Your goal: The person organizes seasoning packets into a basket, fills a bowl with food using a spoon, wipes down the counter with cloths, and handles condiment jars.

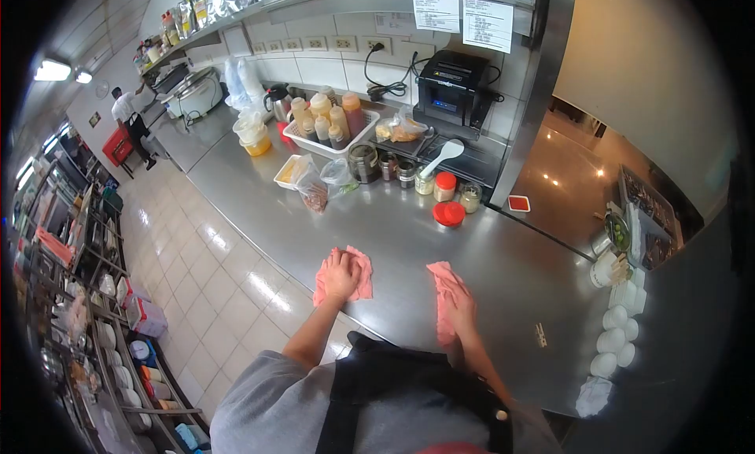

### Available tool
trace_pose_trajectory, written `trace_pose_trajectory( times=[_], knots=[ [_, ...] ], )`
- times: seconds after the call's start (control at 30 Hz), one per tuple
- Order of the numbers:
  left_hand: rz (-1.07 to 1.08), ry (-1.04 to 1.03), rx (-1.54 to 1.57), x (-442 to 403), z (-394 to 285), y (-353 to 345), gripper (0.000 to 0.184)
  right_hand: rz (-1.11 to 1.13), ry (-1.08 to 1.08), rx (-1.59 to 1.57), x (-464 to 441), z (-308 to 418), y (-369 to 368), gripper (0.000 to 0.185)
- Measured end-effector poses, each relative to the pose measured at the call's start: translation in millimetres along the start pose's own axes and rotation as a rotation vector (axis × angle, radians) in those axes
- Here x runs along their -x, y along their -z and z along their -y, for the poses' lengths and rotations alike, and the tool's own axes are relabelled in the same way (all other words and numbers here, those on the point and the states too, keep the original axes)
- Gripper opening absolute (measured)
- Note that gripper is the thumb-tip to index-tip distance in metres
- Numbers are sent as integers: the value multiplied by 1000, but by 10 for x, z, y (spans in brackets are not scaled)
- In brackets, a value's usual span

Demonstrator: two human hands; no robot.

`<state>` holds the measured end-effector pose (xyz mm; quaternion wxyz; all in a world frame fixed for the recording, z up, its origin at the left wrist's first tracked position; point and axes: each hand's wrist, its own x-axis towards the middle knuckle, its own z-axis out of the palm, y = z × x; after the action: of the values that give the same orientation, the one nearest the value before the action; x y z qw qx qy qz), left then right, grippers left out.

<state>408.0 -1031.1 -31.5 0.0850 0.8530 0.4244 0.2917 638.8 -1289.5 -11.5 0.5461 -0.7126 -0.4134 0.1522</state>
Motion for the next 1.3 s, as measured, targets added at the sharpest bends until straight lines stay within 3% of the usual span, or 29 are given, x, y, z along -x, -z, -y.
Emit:
trace_pose_trajectory(
  times=[0.03,0.17,0.23,0.3,0.4,0.5,0.53,0.6,0.83,0.9,0.97,1.1,1.23,1.3],
  knots=[
    [21,7,4,-1,-5,3,35,54,-178,-426,-24,12,-11,33],
    [-66,-24,-42,-3,13,-35,34,-27,-321,-782,-122,71,151,32],
    [-14,-17,18,-3,23,-12,34,-8,-449,-516,-160,-99,324,36],
    [-32,36,20,2,-15,59,33,-159,-158,190,-179,-306,459,38],
    [-51,23,-47,14,-36,118,33,-84,115,396,-280,-173,368,40],
    [-89,-1,-90,36,-65,145,33,43,286,436,-129,421,-19,44],
    [-55,0,-63,34,-59,149,34,62,305,430,-123,254,-74,44],
    [-32,-25,-40,34,-14,113,35,172,349,730,-101,-216,-169,49],
    [-137,-42,-143,202,-121,25,34,127,149,860,-674,-509,-93,53],
    [-62,-30,-77,389,-227,-4,41,140,271,920,-552,-546,-239,54],
    [38,-184,56,510,-416,67,48,220,489,785,-244,-359,-451,53],
    [74,-177,154,549,-488,73,47,335,454,698,-18,155,-830,50],
    [99,-190,146,539,-487,107,44,327,520,685,-456,-98,-880,46],
    [83,-193,152,528,-460,117,43,247,390,684,-652,-98,-892,47]
  ],
)
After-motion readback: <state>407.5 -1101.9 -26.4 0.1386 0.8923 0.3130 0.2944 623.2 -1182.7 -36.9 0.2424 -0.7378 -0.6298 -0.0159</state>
